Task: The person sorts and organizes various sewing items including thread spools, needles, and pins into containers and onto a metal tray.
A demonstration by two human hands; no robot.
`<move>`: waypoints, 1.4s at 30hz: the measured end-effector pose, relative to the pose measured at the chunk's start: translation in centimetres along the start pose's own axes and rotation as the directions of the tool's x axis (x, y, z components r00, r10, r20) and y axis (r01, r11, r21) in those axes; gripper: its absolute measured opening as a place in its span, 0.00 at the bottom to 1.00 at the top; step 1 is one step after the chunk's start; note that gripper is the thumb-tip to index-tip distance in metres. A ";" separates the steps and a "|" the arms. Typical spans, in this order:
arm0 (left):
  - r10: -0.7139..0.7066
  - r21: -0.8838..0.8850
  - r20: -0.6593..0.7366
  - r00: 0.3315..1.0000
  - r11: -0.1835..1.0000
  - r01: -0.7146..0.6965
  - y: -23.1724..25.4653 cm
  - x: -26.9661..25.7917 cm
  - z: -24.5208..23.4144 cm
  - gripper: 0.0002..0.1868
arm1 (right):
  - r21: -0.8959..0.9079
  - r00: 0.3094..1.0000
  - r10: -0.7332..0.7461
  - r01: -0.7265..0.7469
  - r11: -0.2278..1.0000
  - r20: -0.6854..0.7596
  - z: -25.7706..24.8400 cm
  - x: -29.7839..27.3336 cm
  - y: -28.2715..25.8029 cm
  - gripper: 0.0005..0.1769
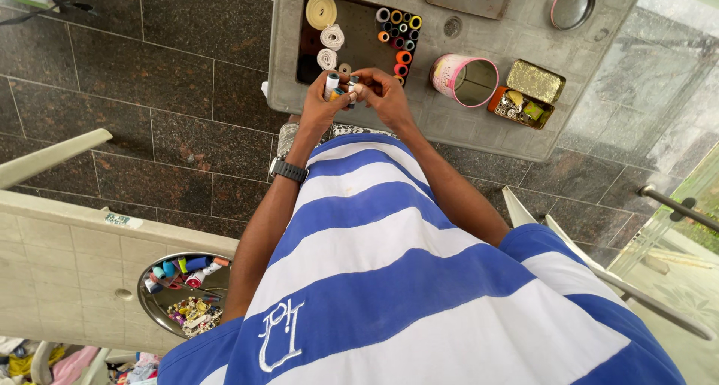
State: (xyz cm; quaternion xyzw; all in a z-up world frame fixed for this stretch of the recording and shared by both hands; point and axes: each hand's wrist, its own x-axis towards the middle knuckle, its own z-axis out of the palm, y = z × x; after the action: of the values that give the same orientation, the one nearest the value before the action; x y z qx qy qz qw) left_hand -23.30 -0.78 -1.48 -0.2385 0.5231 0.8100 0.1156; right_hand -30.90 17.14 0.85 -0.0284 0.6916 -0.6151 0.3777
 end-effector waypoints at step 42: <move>-0.133 -0.016 -0.289 0.948 0.991 0.134 -1.6 -2.8 -2.1 0.11 | -0.819 0.780 -0.562 0.115 0.563 -0.276 -5.5 7.3 6.5 0.19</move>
State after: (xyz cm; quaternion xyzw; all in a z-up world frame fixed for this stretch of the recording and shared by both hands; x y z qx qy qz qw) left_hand -19.70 -1.83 -2.02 -0.3889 0.5185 0.7559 0.0926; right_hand -36.42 19.56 -8.57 -0.1597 0.9372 -0.3101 0.0002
